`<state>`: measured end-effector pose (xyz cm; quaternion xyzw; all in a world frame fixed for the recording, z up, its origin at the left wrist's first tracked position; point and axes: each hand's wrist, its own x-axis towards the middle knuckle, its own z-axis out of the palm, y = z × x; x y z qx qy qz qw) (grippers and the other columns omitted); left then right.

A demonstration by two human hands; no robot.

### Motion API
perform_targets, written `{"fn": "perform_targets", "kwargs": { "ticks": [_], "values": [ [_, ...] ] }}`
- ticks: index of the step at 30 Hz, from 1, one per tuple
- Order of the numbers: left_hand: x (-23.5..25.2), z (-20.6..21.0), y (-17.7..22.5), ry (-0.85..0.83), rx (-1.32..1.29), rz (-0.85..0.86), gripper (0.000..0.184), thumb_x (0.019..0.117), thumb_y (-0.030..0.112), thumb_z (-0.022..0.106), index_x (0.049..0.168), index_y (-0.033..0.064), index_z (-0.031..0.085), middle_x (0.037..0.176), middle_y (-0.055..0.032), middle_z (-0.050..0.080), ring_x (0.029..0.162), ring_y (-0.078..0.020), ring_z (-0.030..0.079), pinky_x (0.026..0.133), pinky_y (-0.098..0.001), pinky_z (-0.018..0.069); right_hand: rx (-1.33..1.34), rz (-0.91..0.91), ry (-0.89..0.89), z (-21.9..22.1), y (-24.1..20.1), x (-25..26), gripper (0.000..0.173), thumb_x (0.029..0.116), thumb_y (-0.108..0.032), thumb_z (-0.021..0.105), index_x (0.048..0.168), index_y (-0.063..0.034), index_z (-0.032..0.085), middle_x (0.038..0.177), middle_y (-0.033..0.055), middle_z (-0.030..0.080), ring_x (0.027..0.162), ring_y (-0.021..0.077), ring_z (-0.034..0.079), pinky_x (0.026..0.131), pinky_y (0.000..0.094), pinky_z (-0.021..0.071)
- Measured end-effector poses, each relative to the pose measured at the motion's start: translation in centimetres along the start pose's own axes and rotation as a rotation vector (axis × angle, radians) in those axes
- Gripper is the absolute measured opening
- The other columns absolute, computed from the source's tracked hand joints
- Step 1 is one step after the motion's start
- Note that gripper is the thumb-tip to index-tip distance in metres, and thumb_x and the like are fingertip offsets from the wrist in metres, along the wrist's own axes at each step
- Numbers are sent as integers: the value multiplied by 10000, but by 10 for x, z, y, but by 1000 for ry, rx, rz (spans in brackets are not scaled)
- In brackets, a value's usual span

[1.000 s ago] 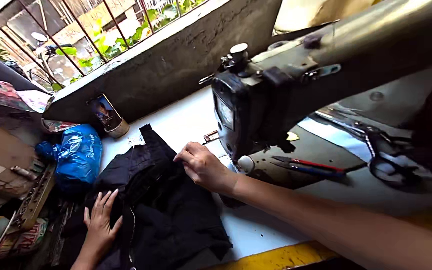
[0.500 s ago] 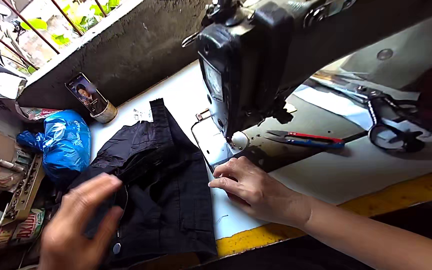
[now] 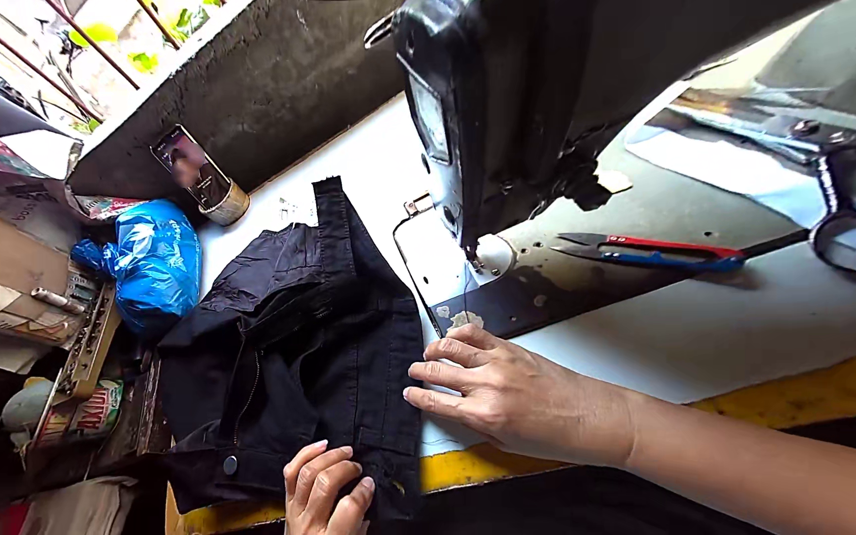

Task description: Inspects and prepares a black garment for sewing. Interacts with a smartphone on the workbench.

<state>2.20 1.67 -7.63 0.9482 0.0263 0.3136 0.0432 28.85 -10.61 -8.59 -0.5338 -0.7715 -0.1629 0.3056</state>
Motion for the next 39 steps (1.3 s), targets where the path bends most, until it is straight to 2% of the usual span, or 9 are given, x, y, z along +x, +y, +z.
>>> {"fn": "perform_targets", "kwargs": {
  "ticks": [5, 10, 15, 19, 25, 28, 31, 33, 39],
  "values": [
    [-11, 9, 3, 85, -74, -40, 62, 1033, 197, 560, 994, 168, 598, 1117, 22, 629, 1233, -118, 567, 1185, -337, 351, 3, -1, 5, 0, 0, -2, 291, 917, -109, 545, 1070, -187, 780, 1067, 28, 742, 1044, 241, 646, 912, 397, 467],
    [-18, 3, 6, 17, -125, -66, 292, 1033, 437, 562, 1079, 156, 623, 1246, 24, 625, 1344, -101, 506, 1217, -341, 298, 2, 13, 16, 1, 0, -3, 298, 946, -99, 518, 1066, -177, 779, 1066, 24, 742, 1043, 229, 645, 917, 391, 457],
    [-18, 2, 6, 14, -159, -82, 354, 1057, 469, 494, 1070, 150, 647, 1251, 28, 639, 1358, -94, 499, 1221, -333, 292, 3, 26, 6, 0, 0, -2, 302, 934, -88, 528, 1068, -183, 782, 1065, 25, 741, 1040, 229, 644, 907, 394, 457],
    [-14, 5, 11, 47, -158, -134, 352, 1102, 379, 392, 989, 156, 640, 1224, 37, 648, 1336, -75, 511, 1211, -311, 299, -7, 25, -4, -2, -1, -1, 307, 931, -86, 528, 1069, -182, 785, 1061, 33, 740, 1034, 232, 646, 895, 391, 459],
    [-6, 11, 16, 82, -115, -156, 238, 1046, 291, 523, 826, 201, 538, 1183, 95, 696, 1273, -74, 539, 1171, -295, 291, -14, 26, -5, -2, -1, -1, 300, 925, -84, 540, 1064, -185, 786, 1057, 35, 733, 1024, 232, 639, 888, 388, 455],
    [-2, 11, 17, 75, -82, -148, 89, 994, 290, 603, 997, 202, 615, 1059, 58, 634, 1130, -80, 565, 1154, -303, 303, -11, 36, -6, -3, -1, 0, 303, 924, -86, 539, 1064, -188, 787, 1059, 37, 735, 1027, 230, 643, 891, 388, 458],
    [8, 4, 20, -13, -56, -179, 220, 1008, 273, 566, 1204, 195, 630, 1004, 23, 618, 1050, -107, 562, 1089, -303, 316, -9, 38, -19, -3, -1, -1, 299, 923, -94, 553, 1082, -193, 786, 1067, 34, 731, 1051, 231, 640, 912, 394, 460],
    [9, 3, 20, -52, -48, -175, 212, 972, 189, 578, 1136, 206, 712, 962, 6, 607, 1044, -143, 543, 1057, -320, 308, -6, 39, -23, -3, -1, -1, 301, 915, -92, 557, 1083, -190, 786, 1070, 38, 735, 1053, 236, 644, 915, 398, 463],
    [1, 9, 15, 12, -71, -135, 208, 970, 136, 534, 1046, 147, 727, 1080, 3, 658, 1141, -152, 542, 1111, -303, 301, 21, 49, -25, -2, 3, -2, 315, 900, -107, 537, 1066, -194, 790, 1086, 40, 722, 1048, 239, 642, 912, 406, 471]
  ]
}}
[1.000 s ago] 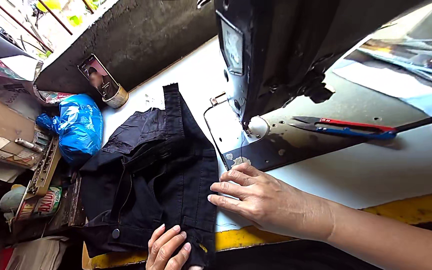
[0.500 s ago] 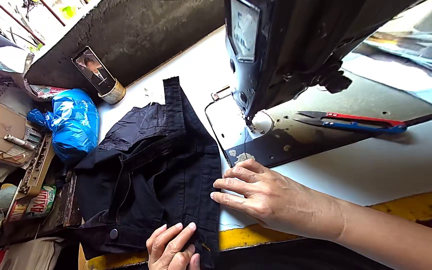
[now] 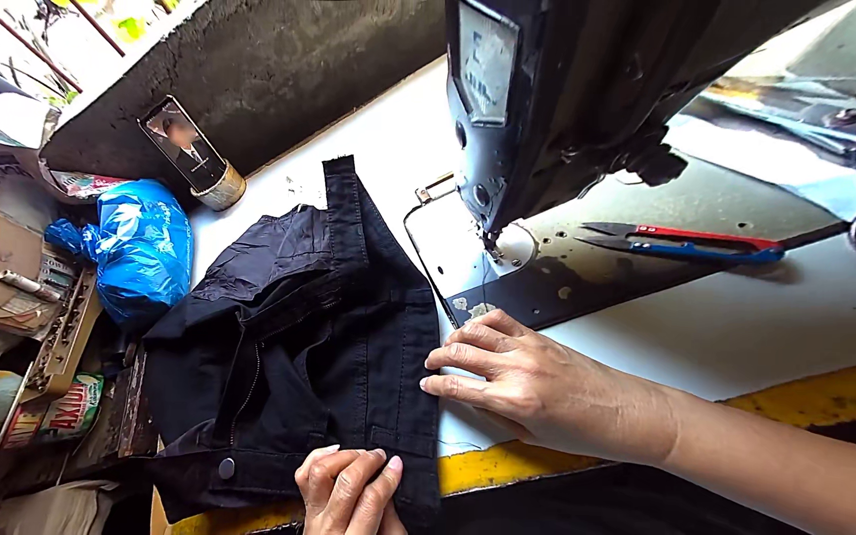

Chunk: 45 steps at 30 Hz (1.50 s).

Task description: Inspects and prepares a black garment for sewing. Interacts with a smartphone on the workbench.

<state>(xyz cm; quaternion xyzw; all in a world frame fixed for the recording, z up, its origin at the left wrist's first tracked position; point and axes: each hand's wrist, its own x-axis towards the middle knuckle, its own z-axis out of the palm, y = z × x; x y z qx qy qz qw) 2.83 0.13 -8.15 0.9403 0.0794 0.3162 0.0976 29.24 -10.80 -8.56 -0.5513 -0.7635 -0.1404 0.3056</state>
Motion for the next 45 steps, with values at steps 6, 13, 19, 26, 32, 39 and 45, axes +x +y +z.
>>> {"fn": "perform_targets", "kwargs": {
  "ticks": [6, 13, 19, 26, 32, 39, 45],
  "values": [
    [-1, 1, -1, 13, -12, 11, 220, 974, 121, 536, 1046, 137, 743, 1111, 4, 695, 1151, -151, 559, 1123, -320, 300, 135, 96, 33, 1, -30, 16, 244, 956, -260, 542, 1061, -210, 756, 939, -30, 697, 889, 164, 637, 748, 352, 481],
    [-2, 4, -3, 38, -13, 21, 212, 974, 117, 539, 1029, 125, 743, 1096, 0, 708, 1137, -148, 571, 1125, -316, 299, -32, 115, -17, 20, -53, 32, 216, 931, -366, 582, 923, -195, 712, 814, -13, 598, 712, 157, 567, 622, 320, 397],
    [-3, 4, -3, 41, -27, 18, 219, 973, 119, 532, 1043, 134, 739, 1104, 5, 701, 1148, -146, 564, 1128, -315, 294, 3, 172, 8, 24, -51, 37, 154, 906, -201, 550, 841, -166, 685, 751, -14, 556, 630, 123, 535, 545, 282, 354],
    [-2, 3, -3, 29, -30, 19, 219, 971, 121, 535, 1031, 141, 744, 1110, 12, 701, 1154, -142, 561, 1134, -311, 284, 98, 248, 30, 26, -48, 38, 141, 890, -208, 567, 800, -170, 669, 715, -36, 527, 603, 84, 503, 547, 256, 334],
    [3, -2, 0, -5, -29, -14, 228, 962, 123, 529, 1003, 143, 752, 1057, 6, 716, 1108, -137, 582, 1106, -314, 299, 113, 252, 32, 27, -47, 40, 141, 882, -223, 578, 782, -168, 660, 708, -30, 520, 578, 89, 498, 518, 257, 329],
    [24, -15, 7, -138, 59, -44, 292, 928, 437, 690, 1029, 171, 754, 857, 10, 684, 888, -134, 558, 933, -340, 319, 240, 252, 111, 29, -36, 38, 182, 908, -196, 563, 773, -130, 664, 682, -23, 510, 568, 84, 493, 490, 246, 330],
    [35, -17, 5, -130, -72, -178, 250, 1019, 302, 595, 872, 135, 710, 802, 24, 687, 824, -82, 568, 854, -296, 353, 322, 278, 112, 22, -36, 33, 176, 946, -185, 566, 840, -106, 681, 705, -9, 543, 623, 99, 529, 548, 246, 374]
  ]
}}
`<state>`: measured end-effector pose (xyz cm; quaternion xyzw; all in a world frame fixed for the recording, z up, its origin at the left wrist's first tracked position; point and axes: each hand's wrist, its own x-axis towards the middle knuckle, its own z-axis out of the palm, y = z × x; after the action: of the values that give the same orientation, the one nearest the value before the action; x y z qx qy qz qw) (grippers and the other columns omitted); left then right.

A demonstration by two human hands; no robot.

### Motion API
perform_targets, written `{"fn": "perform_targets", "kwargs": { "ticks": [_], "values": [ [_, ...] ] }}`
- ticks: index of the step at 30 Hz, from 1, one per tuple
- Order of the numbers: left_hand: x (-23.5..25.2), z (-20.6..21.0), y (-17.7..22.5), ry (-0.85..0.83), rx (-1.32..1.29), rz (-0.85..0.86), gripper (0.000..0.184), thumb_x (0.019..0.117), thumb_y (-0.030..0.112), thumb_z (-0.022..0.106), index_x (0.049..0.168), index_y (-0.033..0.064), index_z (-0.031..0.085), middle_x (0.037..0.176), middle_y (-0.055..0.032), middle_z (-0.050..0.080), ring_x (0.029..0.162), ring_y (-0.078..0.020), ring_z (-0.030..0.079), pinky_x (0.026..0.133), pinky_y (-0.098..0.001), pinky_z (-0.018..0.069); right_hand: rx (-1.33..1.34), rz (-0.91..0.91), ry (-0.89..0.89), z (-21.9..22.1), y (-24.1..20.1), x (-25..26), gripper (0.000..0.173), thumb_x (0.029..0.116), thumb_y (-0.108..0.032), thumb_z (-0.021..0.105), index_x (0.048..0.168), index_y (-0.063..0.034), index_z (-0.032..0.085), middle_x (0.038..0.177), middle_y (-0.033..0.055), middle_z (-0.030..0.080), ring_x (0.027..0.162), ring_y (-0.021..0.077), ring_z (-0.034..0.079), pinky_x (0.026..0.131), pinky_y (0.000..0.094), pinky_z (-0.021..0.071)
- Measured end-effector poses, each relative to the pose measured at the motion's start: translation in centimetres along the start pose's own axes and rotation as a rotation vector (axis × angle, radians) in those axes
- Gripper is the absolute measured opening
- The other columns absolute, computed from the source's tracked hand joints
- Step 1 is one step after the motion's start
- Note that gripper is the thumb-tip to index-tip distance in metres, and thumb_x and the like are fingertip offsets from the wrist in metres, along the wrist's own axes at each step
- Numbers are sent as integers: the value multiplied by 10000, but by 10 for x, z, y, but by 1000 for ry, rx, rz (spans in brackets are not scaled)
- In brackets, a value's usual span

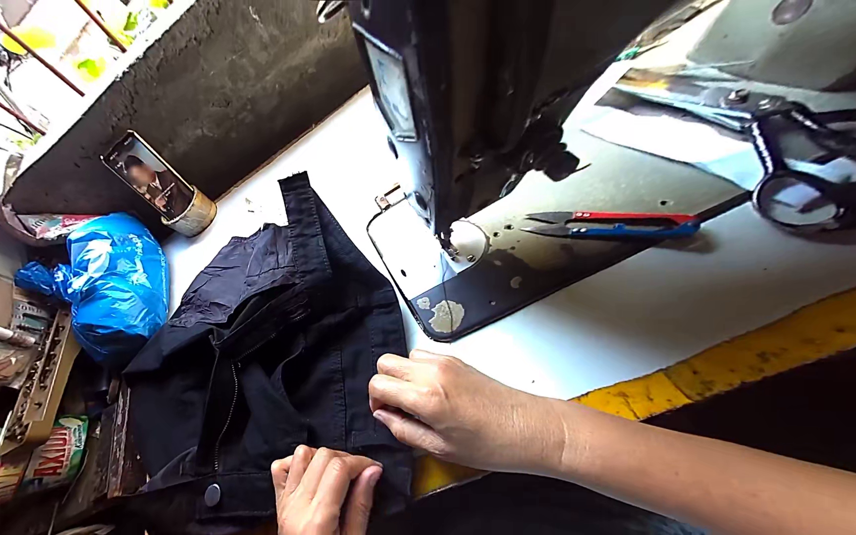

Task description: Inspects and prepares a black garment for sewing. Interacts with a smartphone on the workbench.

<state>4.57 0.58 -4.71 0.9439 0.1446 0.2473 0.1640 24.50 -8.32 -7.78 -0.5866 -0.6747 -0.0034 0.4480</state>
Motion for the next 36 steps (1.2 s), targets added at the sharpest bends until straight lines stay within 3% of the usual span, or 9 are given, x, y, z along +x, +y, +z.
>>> {"fn": "perform_targets", "kwargs": {
  "ticks": [12, 17, 20, 22, 24, 27, 30, 34, 36],
  "values": [
    [4, -10, -5, 38, -182, -180, 318, 1061, 327, 518, 890, 107, 671, 857, 56, 679, 867, 4, 588, 872, -226, 413, 122, -226, -100, -4, -2, -5, 270, 810, -151, 624, 1063, -126, 715, 934, 59, 636, 799, 186, 608, 625, 313, 439],
    [20, -13, 6, 90, -300, -273, 247, 1033, 229, 566, 907, 62, 697, 835, 76, 683, 814, 30, 598, 794, -173, 463, 34, -207, 4, 2, -2, -5, 210, 897, -167, 590, 1056, -124, 720, 896, 42, 647, 780, 166, 619, 607, 288, 458],
    [19, -23, 7, 37, -345, -179, 283, 1072, 312, 512, 1158, 64, 618, 1058, 60, 741, 1027, 0, 685, 946, -221, 562, 6, -157, 79, 1, -1, -5, 174, 958, -133, 544, 958, -127, 718, 801, 13, 619, 715, 131, 594, 588, 264, 442],
    [9, -35, -2, -32, -176, -36, 400, 1027, 513, 532, 1210, 168, 621, 1206, 65, 699, 1228, -36, 594, 1082, -276, 444, -3, -145, 98, 0, -1, -5, 178, 969, -138, 533, 941, -129, 709, 779, 4, 597, 693, 119, 578, 581, 254, 431],
    [0, -38, -5, -75, 42, 69, 398, 990, 538, 586, 1159, 184, 652, 1228, -13, 683, 1283, -137, 545, 1115, -341, 348, -4, -143, 112, 0, -2, -5, 174, 964, -134, 532, 937, -131, 704, 767, -2, 589, 682, 112, 570, 576, 248, 421],
    [-1, -31, -17, 3, 127, 82, 223, 1068, 344, 517, 1055, 183, 671, 1139, -13, 716, 1196, -113, 612, 1066, -328, 405, 47, -134, 122, 0, -2, -2, 172, 958, -145, 553, 941, -133, 724, 773, -12, 599, 711, 98, 571, 612, 241, 417],
    [21, -39, -27, 66, 20, 69, 253, 1075, 291, 510, 1012, 105, 669, 935, 0, 707, 923, -34, 660, 882, -212, 515, 72, -119, 148, 1, 1, 5, 156, 948, -209, 601, 973, -145, 741, 833, -25, 630, 813, 108, 585, 711, 261, 447],
    [60, -64, -35, 26, 11, 141, 326, 1060, 339, 536, 964, 76, 703, 825, 13, 696, 759, 10, 624, 714, -141, 500, 44, -115, 139, -8, 5, 19, 175, 947, -262, 618, 1044, -175, 735, 983, -41, 682, 1007, 142, 593, 873, 341, 438],
    [81, -82, -39, -64, 44, 193, 324, 1056, 348, 531, 956, 93, 704, 783, 41, 669, 716, 33, 597, 674, -123, 489, 86, -142, 134, -14, 4, 31, 159, 943, -177, 597, 1035, -142, 722, 930, -31, 701, 961, 124, 631, 897, 349, 450]
  ]
}}
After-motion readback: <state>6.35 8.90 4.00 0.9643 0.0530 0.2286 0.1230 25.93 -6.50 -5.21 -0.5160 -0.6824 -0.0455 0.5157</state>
